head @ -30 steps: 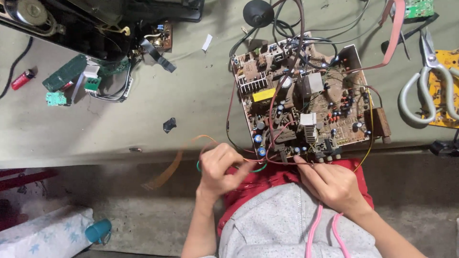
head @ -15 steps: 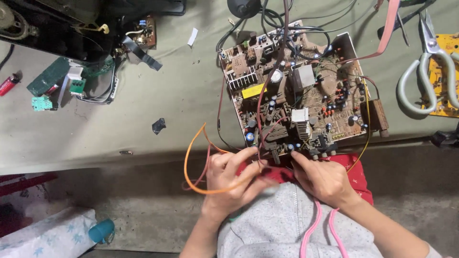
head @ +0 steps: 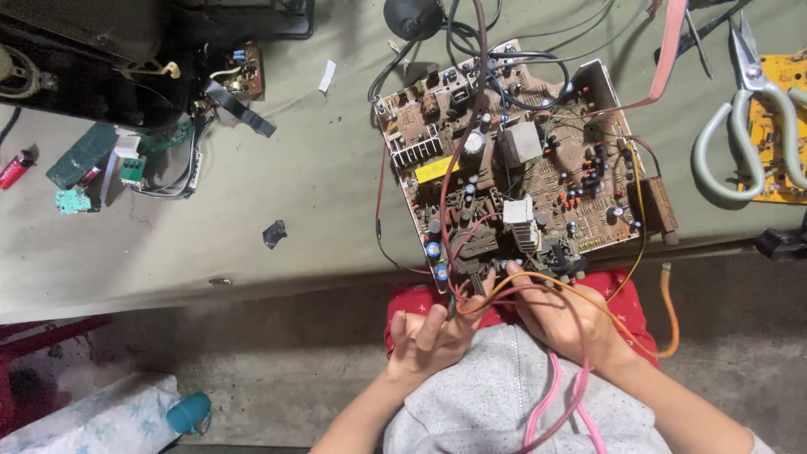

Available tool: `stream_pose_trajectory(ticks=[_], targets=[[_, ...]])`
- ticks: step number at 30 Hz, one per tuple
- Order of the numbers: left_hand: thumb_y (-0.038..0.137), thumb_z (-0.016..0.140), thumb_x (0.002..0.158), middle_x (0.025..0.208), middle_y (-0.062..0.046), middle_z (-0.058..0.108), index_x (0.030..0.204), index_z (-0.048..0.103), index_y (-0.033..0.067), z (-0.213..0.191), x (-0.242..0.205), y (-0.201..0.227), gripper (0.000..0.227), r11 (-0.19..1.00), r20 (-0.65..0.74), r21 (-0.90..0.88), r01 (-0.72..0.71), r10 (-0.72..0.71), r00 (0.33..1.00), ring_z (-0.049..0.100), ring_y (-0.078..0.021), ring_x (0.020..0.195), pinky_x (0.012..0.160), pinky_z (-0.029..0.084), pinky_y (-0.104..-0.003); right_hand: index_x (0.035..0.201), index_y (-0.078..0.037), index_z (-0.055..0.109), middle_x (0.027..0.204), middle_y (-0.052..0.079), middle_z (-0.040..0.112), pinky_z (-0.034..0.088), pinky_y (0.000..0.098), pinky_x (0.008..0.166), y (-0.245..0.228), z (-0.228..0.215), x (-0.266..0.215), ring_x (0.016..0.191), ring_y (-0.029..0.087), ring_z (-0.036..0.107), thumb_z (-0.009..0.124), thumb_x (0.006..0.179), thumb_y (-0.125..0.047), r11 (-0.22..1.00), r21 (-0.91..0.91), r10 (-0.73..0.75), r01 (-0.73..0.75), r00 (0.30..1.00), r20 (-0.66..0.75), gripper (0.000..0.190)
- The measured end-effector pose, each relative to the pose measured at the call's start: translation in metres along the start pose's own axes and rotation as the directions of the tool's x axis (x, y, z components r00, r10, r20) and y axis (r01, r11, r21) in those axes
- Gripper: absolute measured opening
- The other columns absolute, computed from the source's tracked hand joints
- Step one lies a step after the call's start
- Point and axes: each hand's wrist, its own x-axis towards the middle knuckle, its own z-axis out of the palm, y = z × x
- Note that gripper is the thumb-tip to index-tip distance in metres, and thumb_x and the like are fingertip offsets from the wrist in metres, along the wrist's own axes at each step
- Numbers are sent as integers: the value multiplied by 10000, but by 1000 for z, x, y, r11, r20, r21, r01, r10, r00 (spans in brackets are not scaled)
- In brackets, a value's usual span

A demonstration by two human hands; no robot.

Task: Repairing and adjusting components on a television circuit board by connecting wires and using a screwdriver.

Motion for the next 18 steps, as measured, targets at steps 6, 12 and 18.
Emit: stream_pose_trajectory(ticks=[6,12,18], targets=[[-347,360,594,1762,-119,86,1663,487,401,0,5,-2,1310,999,-24,20,-48,48,999,105,-490,1579,1237,289,-636,1376,63,605,610,26,619,410,342,390,-2,-8,2,436,149,530,766,807,-96,986,119,100,-117,985,141,613],[155,497,1157,1774,-141,17,1647,537,335,-3,6,5,524,999,-14,-29,-26,25,1000,64,-464,1597,1228,268,-629,1333,81,642,545,-54,538,359,283,364,-3,-8,5,398,93,449,798,757,-69,988,131,70,-82,993,92,615],[-50,505,977,1780,-139,-6,1620,585,392,-3,12,5,785,995,0,-96,1,-1,1000,14,-480,1604,1268,192,-646,1370,65,616,627,-9,609,390,315,428,-4,-9,3,441,107,491,764,798,-46,973,192,111,-130,988,109,601]])
